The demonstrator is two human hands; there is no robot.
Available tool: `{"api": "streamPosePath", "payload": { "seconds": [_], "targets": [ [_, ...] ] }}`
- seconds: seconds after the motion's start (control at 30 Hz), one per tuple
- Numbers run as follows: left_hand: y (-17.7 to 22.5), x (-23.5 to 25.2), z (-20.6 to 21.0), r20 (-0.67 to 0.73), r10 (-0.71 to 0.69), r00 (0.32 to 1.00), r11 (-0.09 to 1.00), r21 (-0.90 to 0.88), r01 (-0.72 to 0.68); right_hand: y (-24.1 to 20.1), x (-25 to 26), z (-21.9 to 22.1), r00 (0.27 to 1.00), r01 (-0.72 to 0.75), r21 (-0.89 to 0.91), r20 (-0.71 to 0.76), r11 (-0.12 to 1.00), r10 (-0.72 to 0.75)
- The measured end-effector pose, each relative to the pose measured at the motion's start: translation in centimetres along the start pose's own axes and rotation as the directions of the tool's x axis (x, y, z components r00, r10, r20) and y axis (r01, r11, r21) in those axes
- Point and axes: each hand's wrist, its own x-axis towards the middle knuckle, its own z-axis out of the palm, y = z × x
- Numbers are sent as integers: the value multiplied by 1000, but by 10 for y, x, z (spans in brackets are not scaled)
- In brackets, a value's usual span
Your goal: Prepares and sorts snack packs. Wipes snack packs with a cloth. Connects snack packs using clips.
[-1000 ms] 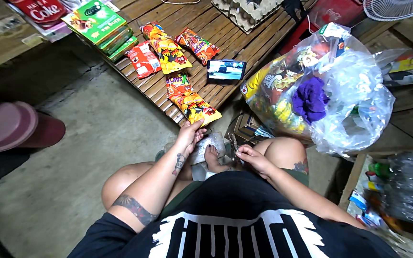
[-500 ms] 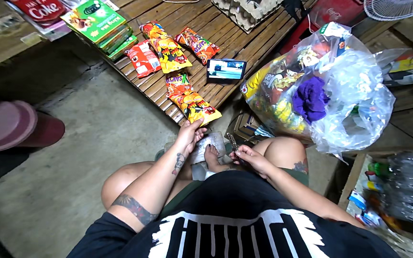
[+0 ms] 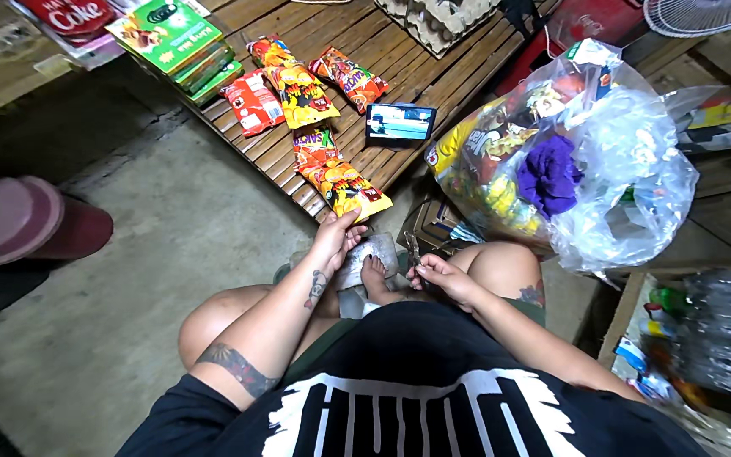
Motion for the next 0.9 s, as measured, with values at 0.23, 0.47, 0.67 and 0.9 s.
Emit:
{"api": "streamPosePath", "payload": {
  "seconds": [0.23,0.47,0.67,0.9],
  "targets": [
    [1,-2,1,7,-6,1000,1000,-23,6,-12,4,3,999,-33,-40,-35,999,32],
    [0,-5,0,13,2,1000,1000,10,-2,-26,17,5,983,70,-238,-149,969,-107],
    [2,-9,0,33,4,999,1000,31,-5,-37,30,15,974,86,-116,-198,990,-107],
    [17,-19,3,78,-25,997,977,-211,41,-51,45,35,949,284,201,-200,938,-244]
  ]
}}
